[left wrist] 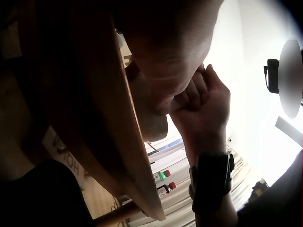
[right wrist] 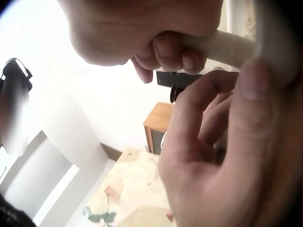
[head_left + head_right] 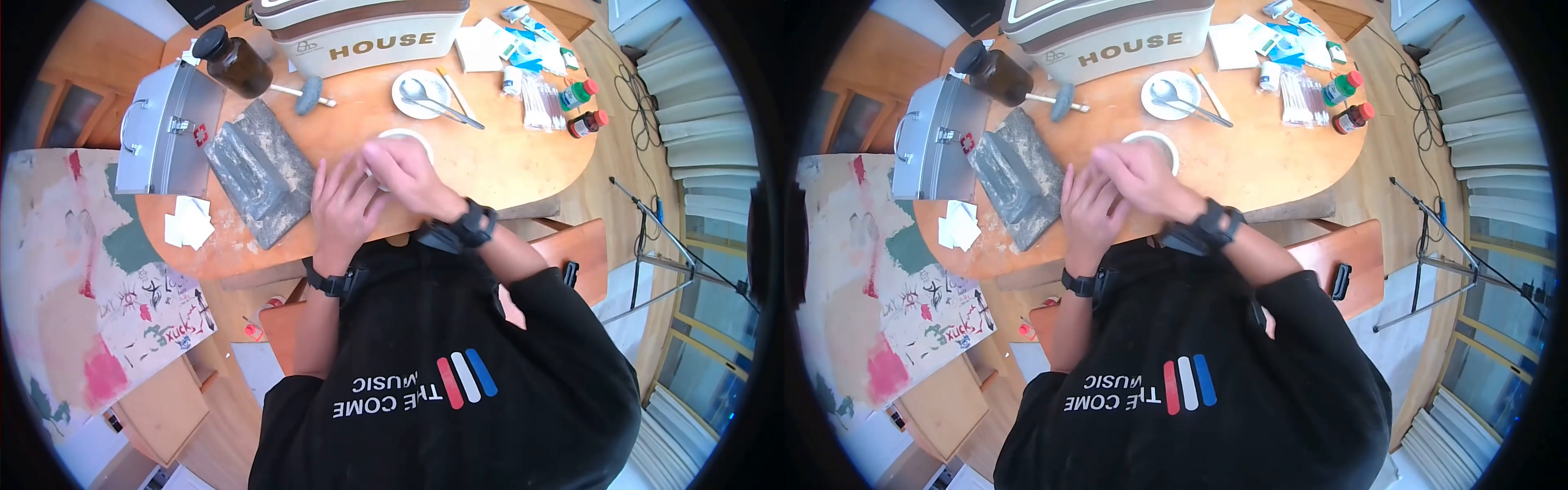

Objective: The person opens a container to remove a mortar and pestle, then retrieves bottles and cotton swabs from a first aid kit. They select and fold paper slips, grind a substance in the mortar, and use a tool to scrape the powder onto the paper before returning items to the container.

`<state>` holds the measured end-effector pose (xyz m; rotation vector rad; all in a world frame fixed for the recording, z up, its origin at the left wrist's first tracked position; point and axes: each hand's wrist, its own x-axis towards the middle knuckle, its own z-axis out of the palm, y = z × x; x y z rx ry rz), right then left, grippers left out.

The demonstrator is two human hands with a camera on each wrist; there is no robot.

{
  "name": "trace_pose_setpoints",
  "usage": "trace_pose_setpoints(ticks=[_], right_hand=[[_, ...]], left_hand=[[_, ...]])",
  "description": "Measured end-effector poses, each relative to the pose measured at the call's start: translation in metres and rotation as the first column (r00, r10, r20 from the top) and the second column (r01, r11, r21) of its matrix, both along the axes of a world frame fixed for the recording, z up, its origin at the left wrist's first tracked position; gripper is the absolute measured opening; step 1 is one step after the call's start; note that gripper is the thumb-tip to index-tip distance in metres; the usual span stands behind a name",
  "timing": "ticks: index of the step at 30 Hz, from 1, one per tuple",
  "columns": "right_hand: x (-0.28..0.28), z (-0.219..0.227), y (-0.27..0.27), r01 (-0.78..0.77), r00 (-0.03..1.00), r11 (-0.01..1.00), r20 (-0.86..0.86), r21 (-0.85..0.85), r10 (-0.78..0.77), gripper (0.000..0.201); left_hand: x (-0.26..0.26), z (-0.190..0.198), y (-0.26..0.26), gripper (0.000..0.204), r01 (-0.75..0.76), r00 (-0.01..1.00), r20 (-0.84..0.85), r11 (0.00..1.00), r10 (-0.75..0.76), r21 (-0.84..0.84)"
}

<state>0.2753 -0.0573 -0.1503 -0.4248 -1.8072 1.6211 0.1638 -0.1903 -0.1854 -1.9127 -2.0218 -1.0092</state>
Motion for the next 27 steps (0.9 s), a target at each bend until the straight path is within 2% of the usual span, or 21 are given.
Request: trace_pose_setpoints(ticks=[2, 3, 4, 6, 8, 9, 12, 13, 16, 17, 20, 21, 24, 25, 27], right_hand=[[0.013, -0.002, 0.009, -0.034, 0.994, 0.966, -0.09, 0.254, 0.059, 0.034], [0.014, -0.001, 0.017, 0.068, 0.998, 0.987, -0.005, 0.144, -0.068, 0.036], [0.011, 0.0, 0.028, 0.149, 0.989, 0.984, 0.032, -0.098, -0.147, 0.039], [-0.006, -0.007, 0.029, 0.204, 0.969, 0.95, -0.085, -0.238, -0.23, 0.04], [-0.001, 0.003, 0.007, 0.072, 0.997, 0.986, 0.008, -0.152, -0.072, 0.039], [0.005, 0.001, 0.002, -0.041, 0.999, 0.999, -0.026, -0.023, 0.04, 0.038], [0.011, 0.001, 0.022, 0.072, 0.997, 0.994, 0.003, 0.081, -0.073, 0.037], [0.003, -0.001, 0.03, 0.152, 0.988, 0.987, -0.009, -0.055, -0.153, 0.036], [-0.012, -0.01, 0.011, 0.07, 0.99, 0.935, -0.088, -0.349, -0.107, 0.035], [0.001, 0.008, 0.003, -0.022, 1.0, 0.989, 0.015, -0.144, 0.024, 0.033], [0.004, 0.003, 0.019, -0.018, 0.999, 0.985, -0.024, 0.173, 0.022, 0.031], [0.004, 0.004, 0.025, 0.133, 0.988, 0.981, 0.06, 0.138, -0.142, 0.03], [-0.017, 0.0, 0.01, 0.166, 0.985, 0.98, -0.025, -0.111, -0.169, 0.029], [-0.009, 0.0, 0.008, 0.014, 0.998, 0.988, 0.064, -0.152, -0.004, 0.026], [0.005, -0.001, 0.008, 0.06, 0.995, 0.998, 0.086, -0.017, -0.059, 0.024]], left_hand=[[0.001, 0.001, 0.002, 0.028, 0.003, 1.0, 0.017, 1.0, -0.003, 0.012], [-0.001, -0.002, 0.0, 0.027, 0.004, 1.0, 0.013, 1.0, -0.004, 0.002], [0.0, -0.003, -0.002, 0.027, 0.005, 1.0, 0.009, 1.0, -0.005, 0.003], [0.001, -0.004, 0.004, 0.027, 0.001, 1.0, -0.005, 1.0, -0.001, 0.024], [0.002, 0.0, 0.005, 0.027, -0.005, 1.0, -0.008, 0.999, 0.005, 0.037], [0.002, 0.002, 0.003, 0.027, -0.007, 1.0, -0.01, 0.999, 0.007, 0.04], [0.0, -0.001, 0.002, 0.027, 0.003, 1.0, 0.002, 1.0, -0.003, 0.022], [0.001, -0.002, 0.0, 0.028, 0.009, 1.0, -0.003, 1.0, -0.009, 0.015], [0.001, -0.004, 0.001, 0.028, 0.002, 1.0, 0.001, 1.0, -0.002, 0.022], [0.001, -0.002, 0.0, 0.028, 0.001, 1.0, 0.003, 1.0, -0.001, 0.028], [-0.001, 0.0, -0.001, 0.03, -0.002, 1.0, 0.005, 1.0, 0.002, 0.027], [0.0, -0.002, -0.003, 0.03, 0.003, 1.0, -0.001, 1.0, -0.003, 0.022], [0.003, -0.004, 0.001, 0.029, 0.011, 1.0, 0.0, 0.999, -0.011, 0.036], [0.0, -0.003, 0.0, 0.029, 0.015, 1.0, -0.004, 0.999, -0.015, 0.036], [0.0, -0.001, -0.002, 0.028, 0.009, 1.0, -0.006, 0.999, -0.009, 0.037]])
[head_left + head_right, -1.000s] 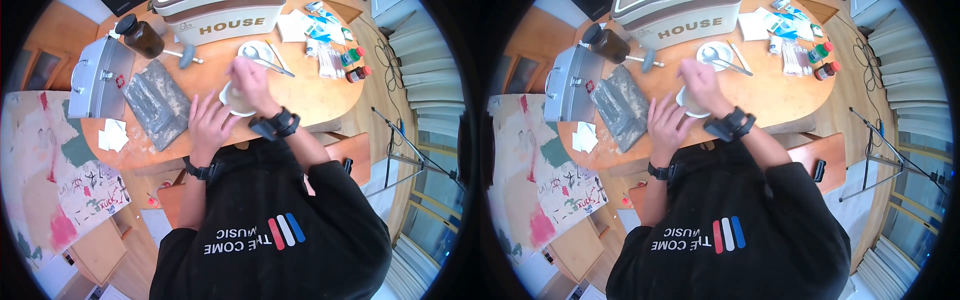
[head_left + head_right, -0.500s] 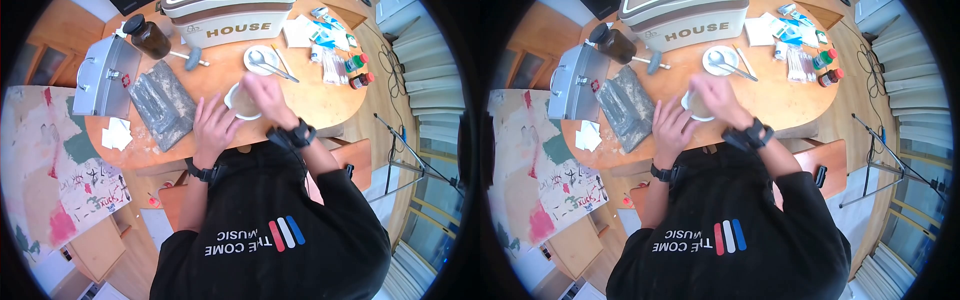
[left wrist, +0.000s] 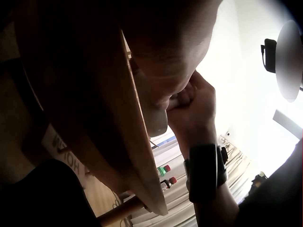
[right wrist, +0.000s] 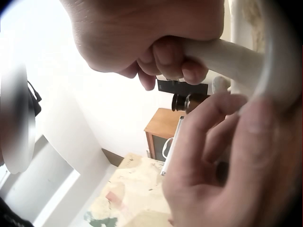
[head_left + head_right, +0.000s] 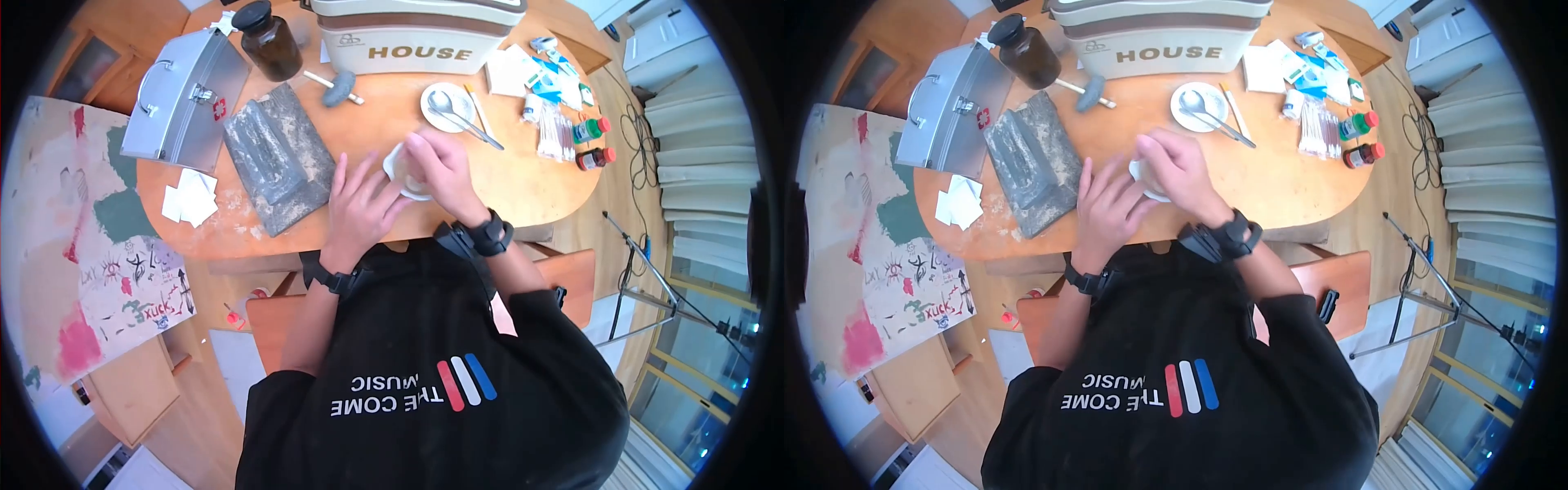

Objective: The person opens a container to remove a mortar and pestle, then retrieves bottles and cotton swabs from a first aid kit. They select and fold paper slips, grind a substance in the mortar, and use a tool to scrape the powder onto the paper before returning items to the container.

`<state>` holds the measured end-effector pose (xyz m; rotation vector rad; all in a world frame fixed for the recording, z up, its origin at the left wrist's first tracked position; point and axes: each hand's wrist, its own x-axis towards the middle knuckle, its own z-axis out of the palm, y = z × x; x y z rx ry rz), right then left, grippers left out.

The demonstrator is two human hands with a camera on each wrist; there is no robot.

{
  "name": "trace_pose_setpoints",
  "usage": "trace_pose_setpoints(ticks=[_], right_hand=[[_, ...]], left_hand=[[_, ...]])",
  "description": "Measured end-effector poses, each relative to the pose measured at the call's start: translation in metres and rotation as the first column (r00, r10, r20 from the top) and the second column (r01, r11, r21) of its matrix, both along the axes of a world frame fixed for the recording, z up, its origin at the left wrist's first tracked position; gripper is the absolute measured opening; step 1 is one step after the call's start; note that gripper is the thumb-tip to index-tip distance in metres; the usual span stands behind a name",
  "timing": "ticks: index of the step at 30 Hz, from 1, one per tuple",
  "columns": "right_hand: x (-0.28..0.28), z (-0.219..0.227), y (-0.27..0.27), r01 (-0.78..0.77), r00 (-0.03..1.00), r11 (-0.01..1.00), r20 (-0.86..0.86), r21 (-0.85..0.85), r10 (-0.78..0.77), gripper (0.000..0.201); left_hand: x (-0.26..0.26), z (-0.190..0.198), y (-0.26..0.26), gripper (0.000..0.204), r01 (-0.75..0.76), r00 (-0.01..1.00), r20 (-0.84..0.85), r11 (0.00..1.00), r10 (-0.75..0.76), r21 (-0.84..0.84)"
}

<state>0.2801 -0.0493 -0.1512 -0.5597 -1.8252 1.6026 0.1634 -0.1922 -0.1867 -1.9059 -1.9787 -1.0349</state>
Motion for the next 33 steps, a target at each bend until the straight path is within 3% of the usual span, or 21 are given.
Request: trace_pose_setpoints(ticks=[1, 2, 3, 5, 6, 9, 12, 15, 16, 18, 20, 21, 25, 26, 28, 30, 33], right_hand=[[0.005, 0.004, -0.001, 0.022, 1.0, 0.997, 0.016, 0.07, -0.023, 0.023], [0.01, 0.013, -0.002, 0.029, 0.995, 0.969, 0.085, 0.244, -0.051, 0.02], [0.013, 0.018, 0.002, 0.006, 0.989, 0.872, 0.125, 0.489, -0.077, 0.018], [0.022, 0.028, 0.009, -0.07, 0.971, 0.514, 0.176, 0.855, -0.16, 0.016], [0.028, 0.037, 0.008, -0.147, 0.937, 0.485, 0.279, 0.862, -0.212, 0.015], [0.045, 0.038, 0.011, -0.32, 0.832, 0.546, 0.505, 0.774, -0.228, 0.013], [0.056, 0.04, 0.002, -0.094, 0.927, 0.581, 0.284, 0.809, -0.245, 0.014], [0.065, 0.025, 0.0, -0.068, 0.932, 0.582, 0.26, 0.81, -0.253, 0.012], [0.07, 0.017, -0.001, 0.077, 0.927, 0.647, 0.184, 0.759, -0.326, 0.013], [0.082, 0.004, -0.001, 0.36, 0.875, 0.713, 0.048, 0.601, -0.482, 0.018], [0.106, 0.003, 0.0, 0.497, 0.84, 0.845, 0.134, 0.196, -0.526, 0.025], [0.118, 0.002, -0.001, 0.547, 0.826, 0.837, 0.178, -0.026, -0.535, 0.029], [0.149, -0.02, -0.019, 0.49, 0.868, 0.826, 0.241, -0.279, -0.433, 0.033], [0.159, -0.023, -0.02, 0.442, 0.885, 0.85, 0.298, -0.287, -0.359, 0.035], [0.16, -0.029, -0.024, 0.437, 0.855, 0.895, 0.35, -0.09, -0.382, 0.034], [0.153, -0.03, -0.024, 0.354, 0.856, 0.877, 0.265, 0.327, -0.444, 0.032], [0.141, -0.018, -0.017, 0.275, 0.792, 0.865, 0.412, 0.42, -0.452, 0.029]], left_hand=[[0.001, -0.001, 0.0, 0.028, -0.004, 1.0, 0.003, 1.0, 0.004, 0.002], [0.001, -0.004, 0.0, 0.028, -0.004, 1.0, 0.011, 1.0, 0.004, 0.006], [0.001, -0.004, 0.001, 0.028, -0.004, 1.0, 0.017, 1.0, 0.004, 0.005], [0.001, -0.002, 0.0, 0.028, 0.005, 1.0, 0.026, 1.0, -0.005, -0.003], [0.0, -0.002, 0.001, 0.029, 0.004, 1.0, 0.028, 1.0, -0.004, 0.0], [0.001, -0.002, -0.001, 0.033, -0.001, 1.0, 0.03, 1.0, 0.0, 0.006], [0.001, -0.001, 0.001, 0.032, -0.006, 1.0, 0.028, 1.0, 0.006, 0.024], [0.001, -0.001, -0.001, 0.031, -0.009, 0.999, 0.034, 1.0, 0.009, 0.014], [0.001, -0.002, -0.002, 0.031, -0.007, 0.999, 0.035, 1.0, 0.007, 0.011], [0.0, -0.001, 0.001, 0.031, -0.012, 0.999, 0.035, 1.0, 0.012, 0.004], [0.001, 0.002, 0.0, 0.031, -0.015, 0.999, 0.036, 1.0, 0.016, -0.012], [0.002, 0.002, -0.001, 0.032, -0.021, 0.999, 0.026, 1.0, 0.022, -0.015], [0.003, 0.002, 0.002, 0.037, -0.036, 0.999, -0.001, 0.999, 0.036, -0.011], [0.004, 0.002, 0.002, 0.038, -0.044, 0.999, -0.006, 0.999, 0.044, -0.014], [0.004, 0.002, 0.002, 0.038, -0.045, 0.999, -0.023, 0.999, 0.045, -0.025], [0.004, 0.001, 0.002, 0.039, -0.042, 0.998, -0.042, 0.998, 0.04, -0.043], [0.006, 0.002, 0.003, 0.04, -0.042, 0.997, -0.064, 0.997, 0.038, -0.067]])
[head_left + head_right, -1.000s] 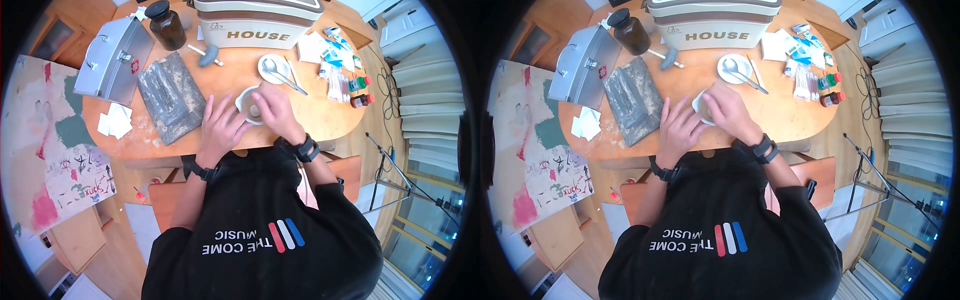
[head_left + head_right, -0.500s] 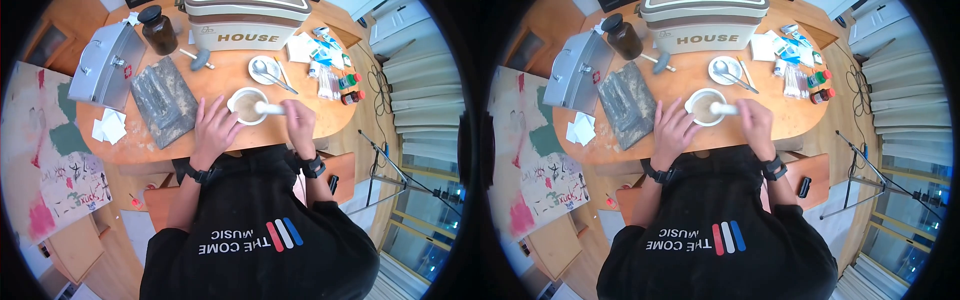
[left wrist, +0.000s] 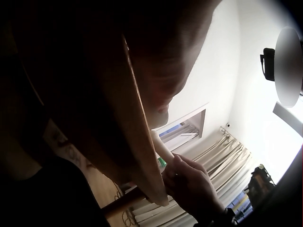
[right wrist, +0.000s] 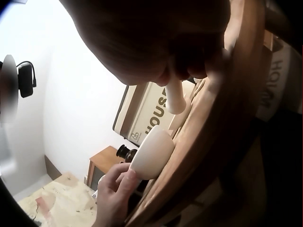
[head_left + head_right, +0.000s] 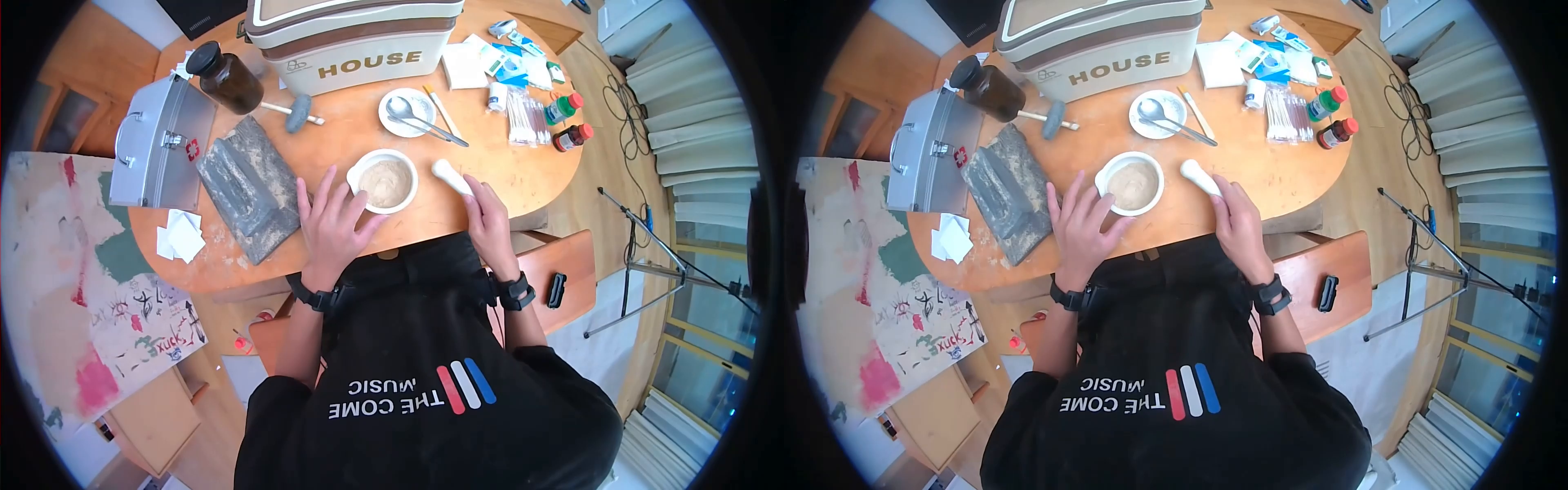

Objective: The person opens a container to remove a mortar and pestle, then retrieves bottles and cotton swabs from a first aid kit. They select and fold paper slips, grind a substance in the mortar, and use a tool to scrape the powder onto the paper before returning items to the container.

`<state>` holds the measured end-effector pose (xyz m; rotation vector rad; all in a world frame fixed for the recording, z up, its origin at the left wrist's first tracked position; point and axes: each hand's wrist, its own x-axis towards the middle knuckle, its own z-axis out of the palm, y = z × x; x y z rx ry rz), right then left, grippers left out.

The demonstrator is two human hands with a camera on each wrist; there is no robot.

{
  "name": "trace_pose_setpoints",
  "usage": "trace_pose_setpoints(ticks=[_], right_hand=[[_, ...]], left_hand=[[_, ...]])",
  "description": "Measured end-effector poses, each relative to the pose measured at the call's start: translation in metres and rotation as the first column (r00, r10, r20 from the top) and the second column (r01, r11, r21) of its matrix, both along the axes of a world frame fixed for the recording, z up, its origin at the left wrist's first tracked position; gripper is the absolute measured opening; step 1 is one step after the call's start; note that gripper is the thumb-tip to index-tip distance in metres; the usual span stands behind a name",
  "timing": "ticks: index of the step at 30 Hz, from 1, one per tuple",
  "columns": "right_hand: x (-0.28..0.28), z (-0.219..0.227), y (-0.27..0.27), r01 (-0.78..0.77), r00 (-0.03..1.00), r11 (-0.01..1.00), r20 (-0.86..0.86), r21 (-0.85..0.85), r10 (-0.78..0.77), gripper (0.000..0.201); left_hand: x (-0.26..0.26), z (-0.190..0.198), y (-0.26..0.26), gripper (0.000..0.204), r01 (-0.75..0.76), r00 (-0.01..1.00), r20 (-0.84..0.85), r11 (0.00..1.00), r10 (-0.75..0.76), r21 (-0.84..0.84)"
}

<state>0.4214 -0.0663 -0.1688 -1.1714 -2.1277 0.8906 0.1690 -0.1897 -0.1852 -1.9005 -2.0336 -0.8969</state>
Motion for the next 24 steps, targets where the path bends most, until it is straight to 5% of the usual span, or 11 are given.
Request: trace_pose_setpoints(ticks=[6, 14, 24], right_hand=[[-0.013, -0.013, 0.012, -0.094, 0.995, 0.92, 0.06, 0.38, 0.077, 0.031], [-0.022, -0.019, 0.013, -0.081, 0.993, 0.871, 0.113, 0.485, 0.029, 0.029], [-0.031, -0.018, 0.017, -0.063, 0.996, 0.871, 0.09, 0.488, 0.021, 0.03]], left_hand=[[0.014, 0.011, 0.002, 0.043, -0.058, 0.995, 0.081, 0.996, 0.064, -0.072], [0.026, 0.008, 0.008, 0.049, -0.045, 0.978, 0.204, 0.998, 0.052, -0.035], [0.034, 0.024, 0.021, 0.048, -0.015, 0.84, 0.536, 0.991, 0.086, -0.137]])
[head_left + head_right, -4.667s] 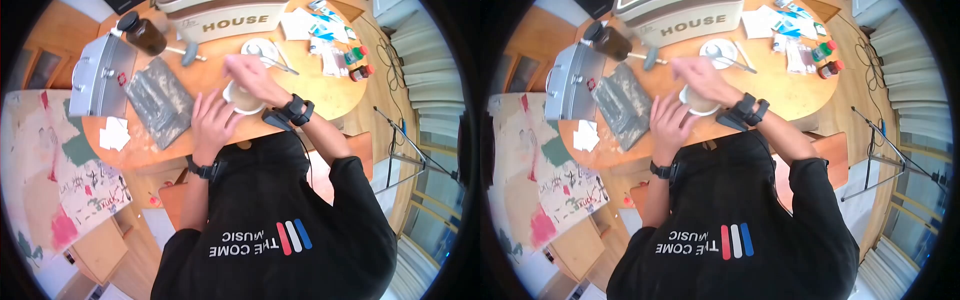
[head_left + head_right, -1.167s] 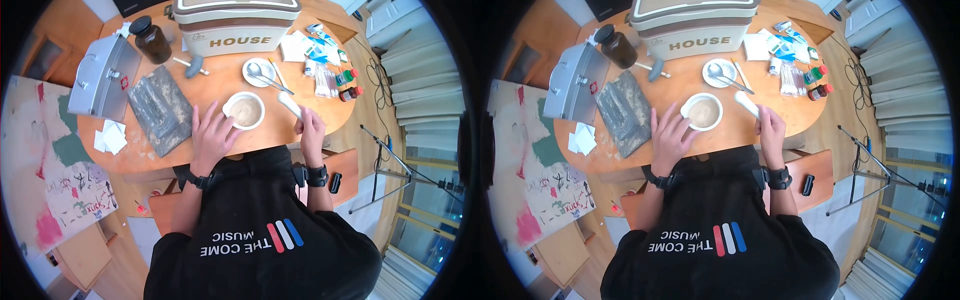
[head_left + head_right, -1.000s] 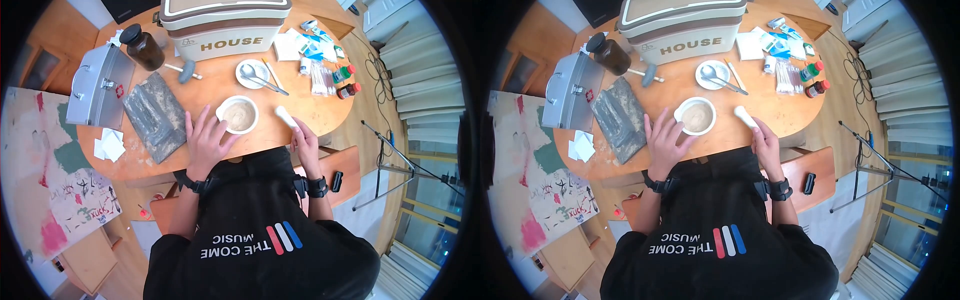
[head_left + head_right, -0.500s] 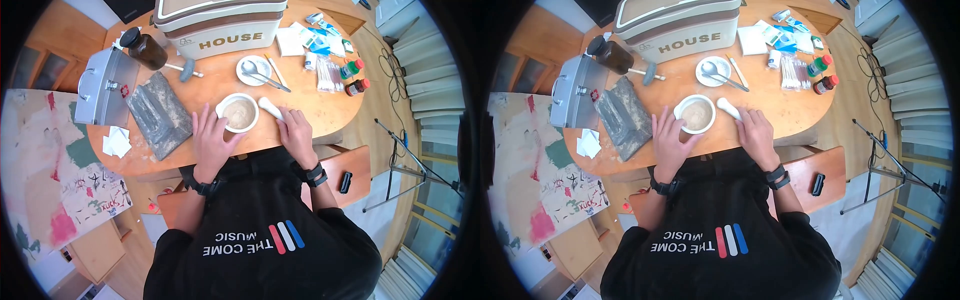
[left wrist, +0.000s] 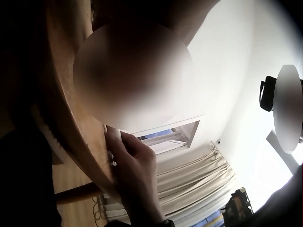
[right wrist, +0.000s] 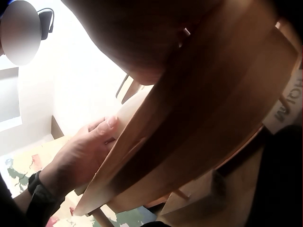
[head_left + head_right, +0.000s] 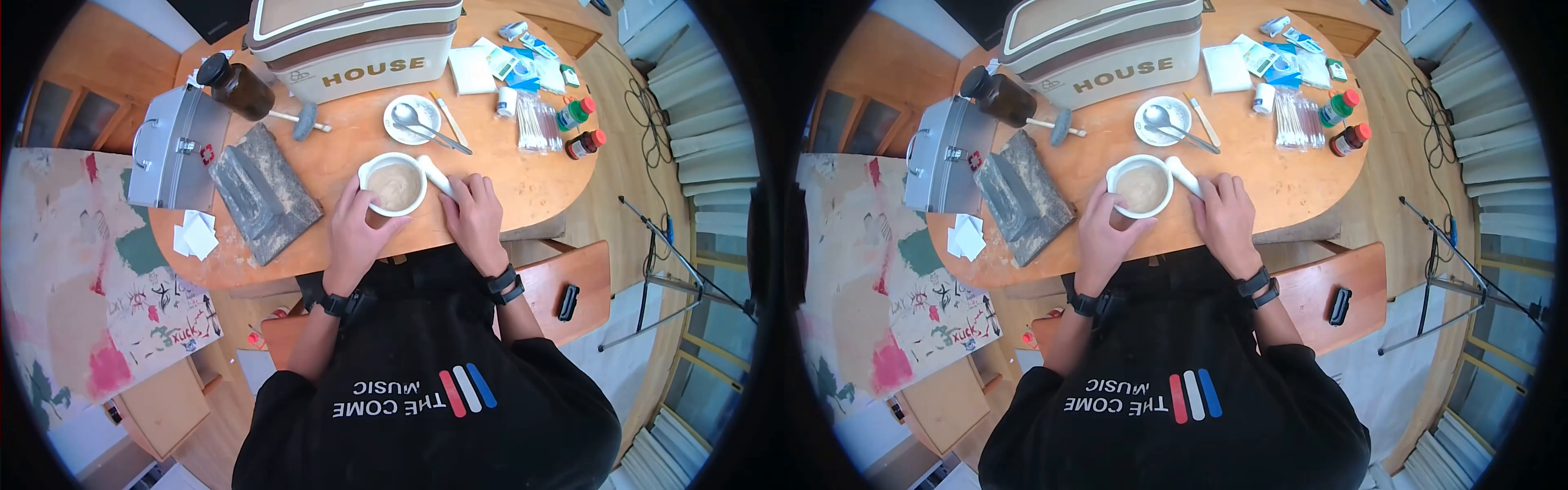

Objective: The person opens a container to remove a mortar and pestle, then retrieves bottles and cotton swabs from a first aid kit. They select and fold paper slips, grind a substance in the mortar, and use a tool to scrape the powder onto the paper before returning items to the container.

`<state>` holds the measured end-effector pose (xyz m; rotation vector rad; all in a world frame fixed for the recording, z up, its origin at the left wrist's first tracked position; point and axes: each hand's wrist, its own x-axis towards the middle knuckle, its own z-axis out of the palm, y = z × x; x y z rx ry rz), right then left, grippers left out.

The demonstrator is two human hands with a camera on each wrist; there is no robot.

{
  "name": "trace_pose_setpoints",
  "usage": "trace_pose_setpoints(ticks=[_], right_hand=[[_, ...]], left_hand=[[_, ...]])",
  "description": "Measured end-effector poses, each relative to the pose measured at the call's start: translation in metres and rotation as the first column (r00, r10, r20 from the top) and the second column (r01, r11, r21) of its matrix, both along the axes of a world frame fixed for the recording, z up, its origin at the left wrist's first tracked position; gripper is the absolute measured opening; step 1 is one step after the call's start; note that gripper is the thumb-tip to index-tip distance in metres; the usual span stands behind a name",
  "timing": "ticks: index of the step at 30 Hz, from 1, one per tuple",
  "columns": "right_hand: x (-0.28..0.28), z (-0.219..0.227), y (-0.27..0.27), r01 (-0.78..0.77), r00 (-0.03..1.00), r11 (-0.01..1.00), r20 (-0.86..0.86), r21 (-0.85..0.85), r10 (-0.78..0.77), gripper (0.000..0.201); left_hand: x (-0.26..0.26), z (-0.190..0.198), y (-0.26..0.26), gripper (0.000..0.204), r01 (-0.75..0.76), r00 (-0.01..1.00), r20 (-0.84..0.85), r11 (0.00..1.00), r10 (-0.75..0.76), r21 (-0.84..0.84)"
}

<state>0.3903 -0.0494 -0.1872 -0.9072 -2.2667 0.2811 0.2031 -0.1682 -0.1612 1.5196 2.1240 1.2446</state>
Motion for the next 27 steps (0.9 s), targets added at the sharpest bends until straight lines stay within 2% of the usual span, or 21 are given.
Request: trace_pose_setpoints(ticks=[3, 6, 9, 12, 14, 17, 20, 24, 27], right_hand=[[-0.004, 0.011, 0.0, -0.015, 0.993, 0.996, -0.114, -0.086, 0.005, 0.031], [-0.017, 0.044, 0.02, 0.005, 0.997, 0.977, -0.082, 0.215, 0.013, 0.026], [-0.032, 0.054, 0.049, -0.065, 0.984, 0.941, 0.18, 0.331, 0.005, 0.017], [-0.044, 0.047, 0.062, -0.173, 0.946, 0.916, 0.321, 0.361, 0.052, 0.01], [-0.05, 0.039, 0.068, -0.215, 0.942, 0.901, 0.322, 0.376, 0.09, 0.006], [-0.05, 0.033, 0.076, -0.274, 0.917, 0.896, 0.375, 0.351, 0.133, 0.004], [-0.051, 0.035, 0.077, -0.288, 0.93, 0.88, 0.331, 0.377, 0.163, 0.003], [-0.05, 0.046, 0.066, -0.217, 0.961, 0.905, 0.242, 0.366, 0.133, 0.005], [-0.038, 0.05, 0.063, -0.176, 0.982, 0.95, 0.12, 0.257, 0.149, 0.008]], left_hand=[[0.0, -0.004, 0.002, 0.048, 0.007, 1.0, 0.004, 1.0, -0.007, 0.03], [0.002, -0.01, 0.004, 0.047, 0.024, 1.0, -0.018, 0.998, -0.023, 0.066], [0.004, -0.016, 0.003, 0.048, 0.025, 0.999, -0.033, 0.996, -0.023, 0.081], [0.003, -0.029, 0.004, 0.048, -0.013, 0.997, -0.075, 0.985, 0.026, 0.17], [0.002, -0.025, 0.002, 0.047, -0.014, 0.997, -0.07, 0.979, 0.029, 0.204], [0.0, -0.019, -0.001, 0.045, 0.002, 1.0, 0.002, 0.988, -0.002, 0.154], [0.0, -0.017, -0.003, 0.044, -0.013, 0.999, 0.05, 0.992, 0.007, 0.123], [0.0, -0.023, -0.004, 0.044, -0.018, 0.991, 0.133, 0.993, 0.003, 0.113], [-0.002, -0.021, -0.006, 0.045, 0.002, 0.991, 0.132, 0.996, -0.014, 0.091]])
